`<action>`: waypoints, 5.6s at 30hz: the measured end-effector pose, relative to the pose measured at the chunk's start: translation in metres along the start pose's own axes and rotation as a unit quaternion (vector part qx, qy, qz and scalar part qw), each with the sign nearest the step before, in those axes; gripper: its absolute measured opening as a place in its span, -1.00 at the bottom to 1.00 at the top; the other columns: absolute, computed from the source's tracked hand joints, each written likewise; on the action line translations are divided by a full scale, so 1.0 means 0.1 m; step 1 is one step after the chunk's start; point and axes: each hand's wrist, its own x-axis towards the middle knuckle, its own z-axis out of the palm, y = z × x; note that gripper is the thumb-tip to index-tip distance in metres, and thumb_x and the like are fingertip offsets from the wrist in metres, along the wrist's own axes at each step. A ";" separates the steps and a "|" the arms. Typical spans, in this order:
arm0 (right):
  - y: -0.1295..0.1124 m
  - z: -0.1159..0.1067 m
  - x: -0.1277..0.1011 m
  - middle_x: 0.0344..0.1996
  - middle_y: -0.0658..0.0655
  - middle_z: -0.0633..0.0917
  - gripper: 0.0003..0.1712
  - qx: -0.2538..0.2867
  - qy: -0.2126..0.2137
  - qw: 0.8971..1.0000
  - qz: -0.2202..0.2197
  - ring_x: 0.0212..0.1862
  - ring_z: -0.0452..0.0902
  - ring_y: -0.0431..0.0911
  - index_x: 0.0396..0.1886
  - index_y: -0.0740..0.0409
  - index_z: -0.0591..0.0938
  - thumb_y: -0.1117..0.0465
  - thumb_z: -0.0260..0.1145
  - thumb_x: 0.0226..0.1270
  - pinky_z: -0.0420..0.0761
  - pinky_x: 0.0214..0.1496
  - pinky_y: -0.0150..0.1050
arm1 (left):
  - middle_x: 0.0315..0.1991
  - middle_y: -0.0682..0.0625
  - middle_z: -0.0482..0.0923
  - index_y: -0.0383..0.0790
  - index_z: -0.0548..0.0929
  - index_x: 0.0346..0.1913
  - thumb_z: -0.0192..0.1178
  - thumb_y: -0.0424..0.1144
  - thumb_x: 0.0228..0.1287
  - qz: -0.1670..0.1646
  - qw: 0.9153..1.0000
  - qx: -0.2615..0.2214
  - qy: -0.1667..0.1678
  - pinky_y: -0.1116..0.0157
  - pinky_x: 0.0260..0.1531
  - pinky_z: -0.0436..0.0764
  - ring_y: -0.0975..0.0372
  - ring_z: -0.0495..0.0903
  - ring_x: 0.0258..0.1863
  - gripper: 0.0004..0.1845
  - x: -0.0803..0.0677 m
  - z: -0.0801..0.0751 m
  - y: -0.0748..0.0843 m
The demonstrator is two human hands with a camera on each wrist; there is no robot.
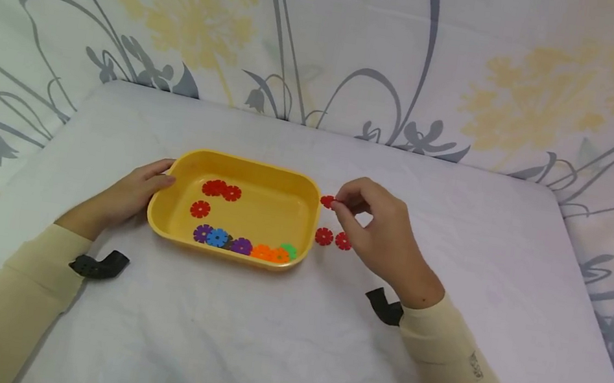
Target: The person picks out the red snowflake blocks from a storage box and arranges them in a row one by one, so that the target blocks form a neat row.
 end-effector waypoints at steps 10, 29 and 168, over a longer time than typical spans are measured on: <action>0.09 -0.15 -0.08 -0.29 0.13 0.76 -0.65 -0.023 0.026 0.999 -0.012 -0.29 0.63 -0.27 -0.10 0.34 0.68 0.57 0.45 0.08 0.56 -0.08 -0.65 | 0.29 -0.22 0.48 0.02 0.08 0.59 -0.18 0.09 0.59 0.000 1.000 -0.001 -0.003 0.47 -0.11 0.63 0.17 0.59 -0.15 -0.38 -0.01 -0.01 0.00; 0.53 -0.54 -0.33 -0.32 0.16 0.77 -0.85 -0.105 -0.011 0.983 0.151 -0.37 0.50 -0.52 -0.14 0.20 0.70 0.37 0.36 0.31 0.45 -0.27 -0.68 | 0.30 -0.21 0.48 0.03 0.08 0.59 -0.18 0.10 0.59 -0.004 1.000 0.001 -0.001 0.47 -0.11 0.63 0.16 0.59 -0.12 -0.37 0.00 0.00 0.01; -0.16 1.60 1.22 -0.40 -0.02 0.55 -0.80 -0.194 -0.487 0.850 0.048 -0.34 0.47 -0.16 -0.09 0.07 0.51 0.17 0.30 0.37 0.41 -0.27 -0.43 | 0.19 -0.25 0.54 0.03 0.09 0.58 -0.15 0.08 0.58 -0.002 1.000 -0.009 -0.018 0.37 -0.20 0.68 0.15 0.62 -0.25 -0.38 0.00 0.01 -0.02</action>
